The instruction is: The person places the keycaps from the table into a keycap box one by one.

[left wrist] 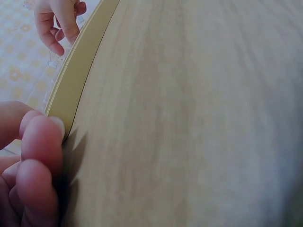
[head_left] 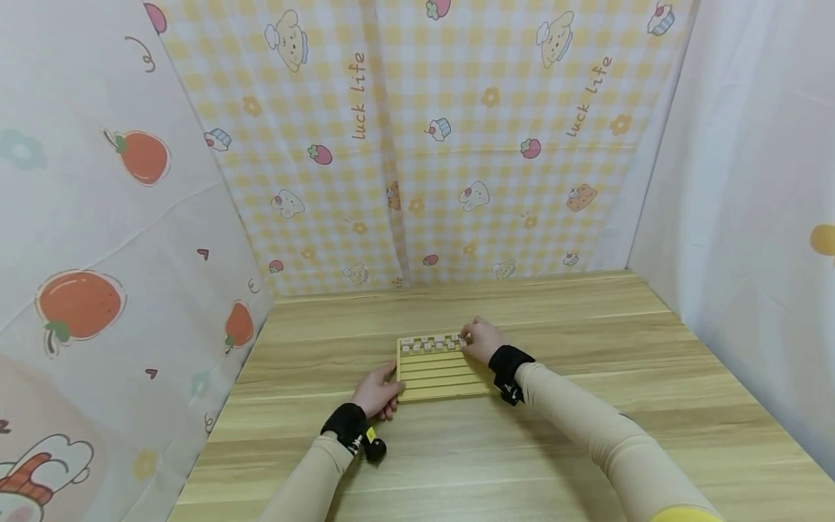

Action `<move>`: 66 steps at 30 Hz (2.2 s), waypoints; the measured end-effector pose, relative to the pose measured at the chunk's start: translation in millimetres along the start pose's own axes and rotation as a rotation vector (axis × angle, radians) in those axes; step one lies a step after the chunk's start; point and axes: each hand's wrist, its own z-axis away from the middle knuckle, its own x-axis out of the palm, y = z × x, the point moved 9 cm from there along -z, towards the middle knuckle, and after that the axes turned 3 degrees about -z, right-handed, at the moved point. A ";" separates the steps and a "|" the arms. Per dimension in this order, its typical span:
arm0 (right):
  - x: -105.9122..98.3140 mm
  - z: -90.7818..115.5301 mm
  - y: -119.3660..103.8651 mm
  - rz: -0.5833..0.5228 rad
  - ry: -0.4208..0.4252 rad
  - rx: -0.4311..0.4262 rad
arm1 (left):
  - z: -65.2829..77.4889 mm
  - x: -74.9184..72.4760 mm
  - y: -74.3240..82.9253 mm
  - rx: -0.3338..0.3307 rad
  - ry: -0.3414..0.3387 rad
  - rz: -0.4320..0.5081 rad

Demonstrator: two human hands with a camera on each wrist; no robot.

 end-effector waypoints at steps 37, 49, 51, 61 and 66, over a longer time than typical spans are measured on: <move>-43.9 52.7 47.2 -0.065 -0.162 -0.087 | 0.1 -9.3 0.1 0.010 0.016 -0.005; -42.8 94.9 59.9 0.009 -0.116 -0.102 | -2.5 -10.8 -7.4 -0.001 0.033 -0.004; -43.4 99.1 60.3 0.003 -0.097 -0.116 | -2.2 -9.0 -7.9 -0.005 0.031 -0.003; -70.7 87.9 72.7 -0.753 -0.148 0.140 | 0.5 0.3 -2.9 0.002 0.018 -0.004; -96.4 73.6 49.6 -1.264 -0.132 0.127 | -0.2 2.5 -0.6 0.021 0.015 0.013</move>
